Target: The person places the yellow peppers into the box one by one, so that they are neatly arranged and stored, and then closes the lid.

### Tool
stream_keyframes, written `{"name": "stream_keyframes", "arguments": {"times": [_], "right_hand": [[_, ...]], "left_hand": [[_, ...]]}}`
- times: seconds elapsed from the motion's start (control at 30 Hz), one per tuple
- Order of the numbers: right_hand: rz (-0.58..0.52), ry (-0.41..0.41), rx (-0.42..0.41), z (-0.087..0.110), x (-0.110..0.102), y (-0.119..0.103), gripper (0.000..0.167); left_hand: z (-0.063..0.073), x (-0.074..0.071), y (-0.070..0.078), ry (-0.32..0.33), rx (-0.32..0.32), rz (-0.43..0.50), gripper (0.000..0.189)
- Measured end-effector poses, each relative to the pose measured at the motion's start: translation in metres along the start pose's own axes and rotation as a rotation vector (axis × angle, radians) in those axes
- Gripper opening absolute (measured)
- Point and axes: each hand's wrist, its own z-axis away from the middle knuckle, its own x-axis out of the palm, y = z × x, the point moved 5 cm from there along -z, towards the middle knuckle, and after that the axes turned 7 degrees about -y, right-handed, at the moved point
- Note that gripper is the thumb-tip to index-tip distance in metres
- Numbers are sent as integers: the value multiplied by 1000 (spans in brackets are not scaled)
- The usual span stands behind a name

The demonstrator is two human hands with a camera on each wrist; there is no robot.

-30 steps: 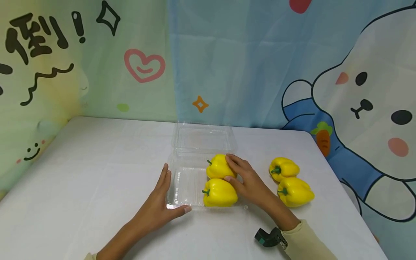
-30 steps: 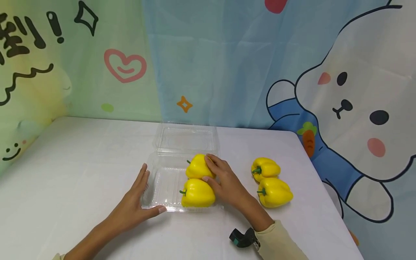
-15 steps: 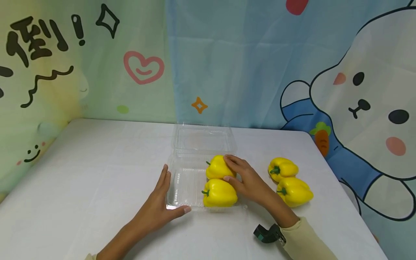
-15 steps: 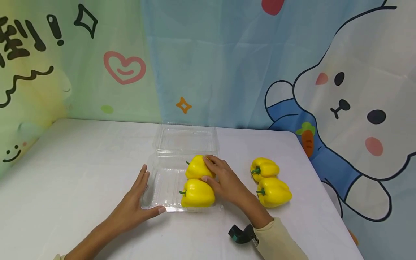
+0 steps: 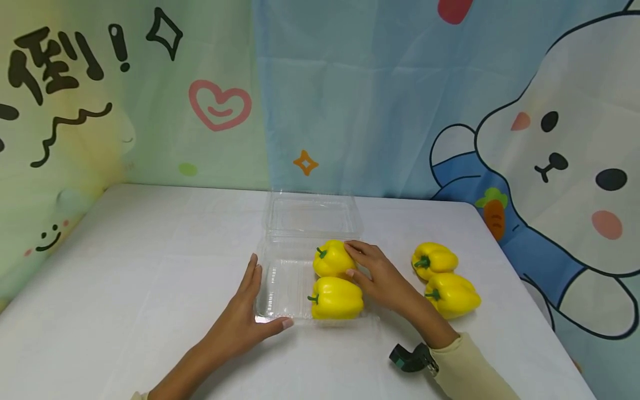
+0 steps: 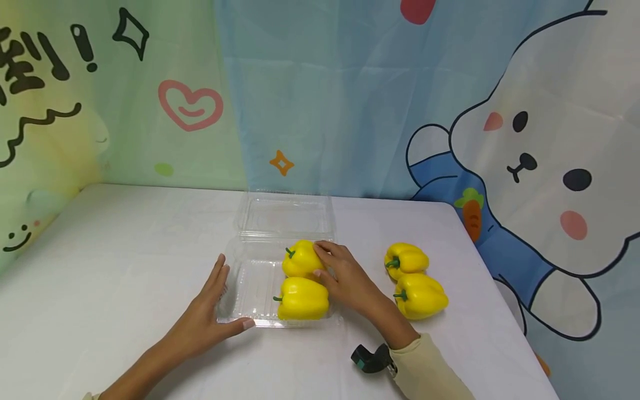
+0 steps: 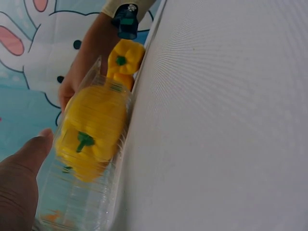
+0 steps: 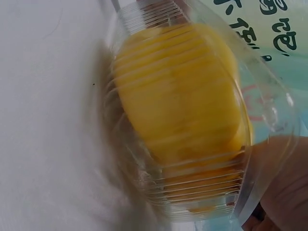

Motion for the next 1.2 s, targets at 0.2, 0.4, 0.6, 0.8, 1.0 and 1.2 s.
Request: {"name": "stream_keyframes", "arguments": {"times": [0.2,0.4,0.6,0.8,1.0,1.2], "right_hand": [[-11,0,10,0,0,1,57],[-59,-17,33,2,0,4,56],[-92,45,14,2,-1,0,49],[-91,144,12,0,-2,-3,43],[-136,181,15,-3,-8,-3,42],[-206,169,20,-6,-9,-4,42]], "left_hand": [[0,0,-1,2,1,-1,120],[0,1,-1,0,0,-4,121],[0,1,-2,-3,-6,17,121],[0,0,-1,-5,-7,13,121],[1,-2,0,-6,-19,7,123],[0,1,0,-4,-3,12,121]]}}
